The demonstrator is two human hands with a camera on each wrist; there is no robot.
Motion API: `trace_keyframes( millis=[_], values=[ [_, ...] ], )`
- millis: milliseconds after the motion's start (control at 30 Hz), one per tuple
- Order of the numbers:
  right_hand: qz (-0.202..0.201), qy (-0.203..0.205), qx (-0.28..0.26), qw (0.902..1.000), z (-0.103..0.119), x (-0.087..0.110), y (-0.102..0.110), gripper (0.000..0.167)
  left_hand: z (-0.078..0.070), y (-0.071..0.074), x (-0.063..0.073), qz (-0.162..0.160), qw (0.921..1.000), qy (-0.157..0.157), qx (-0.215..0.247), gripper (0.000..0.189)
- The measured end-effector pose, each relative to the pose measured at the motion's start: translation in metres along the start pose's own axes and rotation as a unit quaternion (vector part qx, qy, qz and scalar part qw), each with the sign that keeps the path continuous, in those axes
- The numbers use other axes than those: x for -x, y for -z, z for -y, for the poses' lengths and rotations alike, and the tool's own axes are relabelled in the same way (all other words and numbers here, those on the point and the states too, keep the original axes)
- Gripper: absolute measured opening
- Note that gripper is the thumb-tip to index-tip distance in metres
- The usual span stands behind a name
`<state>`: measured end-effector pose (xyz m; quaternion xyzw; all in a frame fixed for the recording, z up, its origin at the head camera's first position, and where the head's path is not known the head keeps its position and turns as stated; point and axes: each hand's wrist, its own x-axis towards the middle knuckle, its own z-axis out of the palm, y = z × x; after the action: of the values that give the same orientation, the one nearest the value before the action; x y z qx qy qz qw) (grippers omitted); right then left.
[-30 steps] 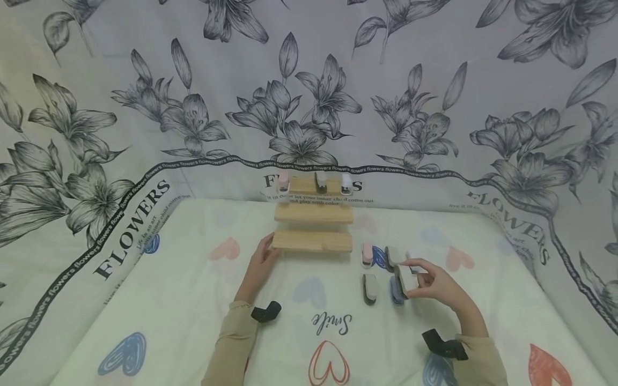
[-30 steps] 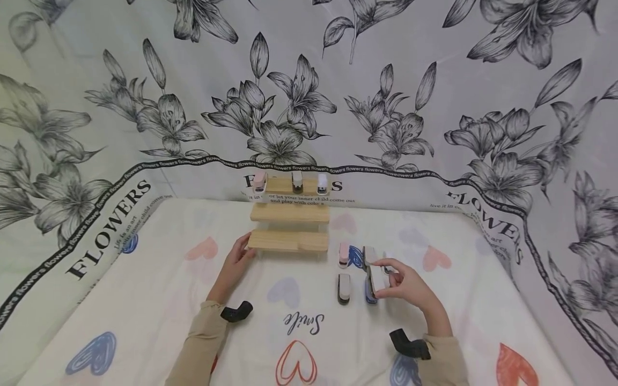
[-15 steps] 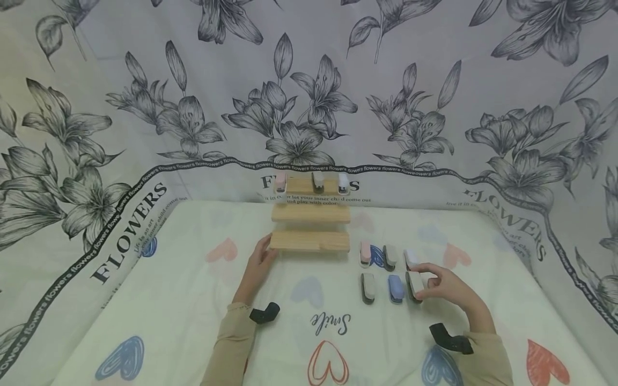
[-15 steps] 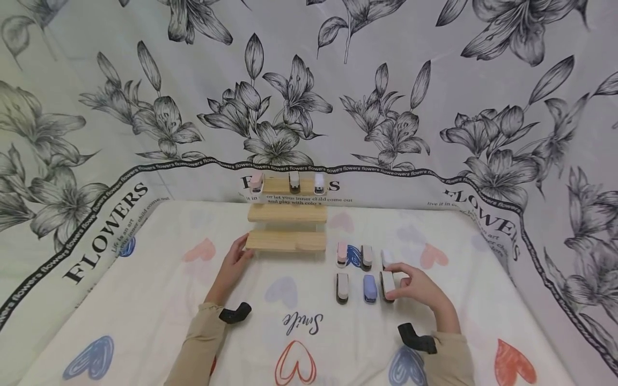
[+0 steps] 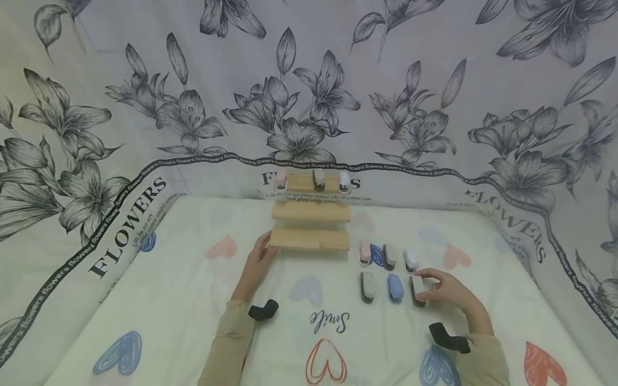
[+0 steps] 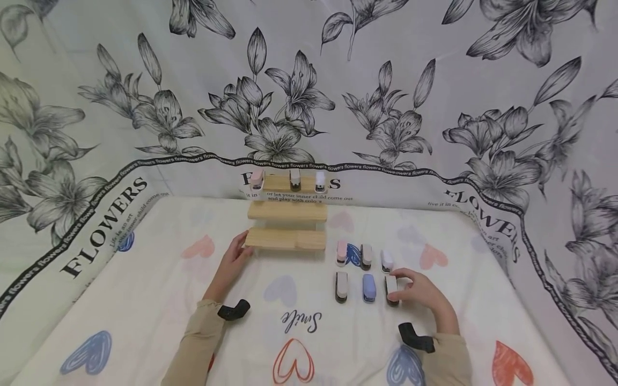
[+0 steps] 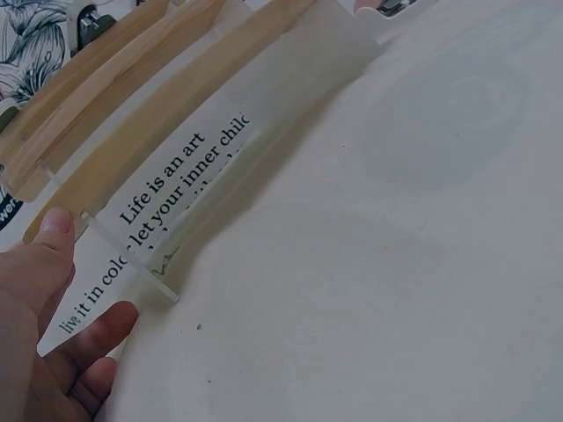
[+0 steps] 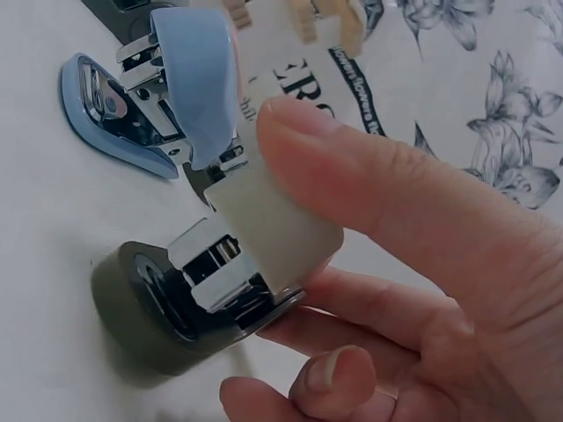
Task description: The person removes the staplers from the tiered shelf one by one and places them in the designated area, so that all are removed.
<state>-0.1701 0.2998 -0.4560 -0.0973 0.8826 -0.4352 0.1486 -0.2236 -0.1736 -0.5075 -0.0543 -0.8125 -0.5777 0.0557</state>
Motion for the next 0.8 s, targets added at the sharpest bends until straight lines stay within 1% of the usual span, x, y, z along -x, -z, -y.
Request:
trace_keyframes(
  millis=[67, 167, 300, 367, 600, 700, 800],
  values=[
    [-0.006, -0.002, 0.010, 0.9999, 0.0005, -0.0007, 0.0002, 0.060, -0.0006, 0.0004, -0.0021, 0.003, 0.9999, -0.012, 0.004, 0.054],
    [-0.009, -0.005, 0.016, 0.9998, 0.0003, -0.0008, 0.0004, 0.060, -0.0002, 0.0004, -0.0041, 0.003, 0.9998, -0.018, 0.003, 0.054],
    [0.000, -0.003, 0.026, 0.9997, -0.0006, 0.0003, 0.0001, 0.061, 0.0021, -0.0001, -0.0033, 0.000, 1.0000, -0.004, -0.002, 0.054],
    [0.003, -0.008, 0.022, 0.9997, 0.0000, 0.0013, 0.0003, 0.062, 0.0017, -0.0002, -0.0029, 0.002, 1.0000, 0.000, -0.002, 0.055],
    [0.019, -0.043, -0.017, 0.9988, -0.0004, 0.0037, 0.0000, 0.068, 0.0001, -0.0001, -0.0037, -0.005, 0.9999, -0.006, -0.009, 0.055],
    [0.028, -0.051, -0.020, 0.9981, -0.0009, 0.0050, -0.0007, 0.070, 0.0004, 0.0003, -0.0016, -0.007, 1.0000, -0.004, -0.002, 0.054],
    [0.026, -0.053, -0.007, 0.9982, 0.0000, 0.0077, 0.0010, 0.070, 0.0024, -0.0014, -0.0006, -0.003, 1.0000, 0.001, -0.004, 0.055]
  ],
)
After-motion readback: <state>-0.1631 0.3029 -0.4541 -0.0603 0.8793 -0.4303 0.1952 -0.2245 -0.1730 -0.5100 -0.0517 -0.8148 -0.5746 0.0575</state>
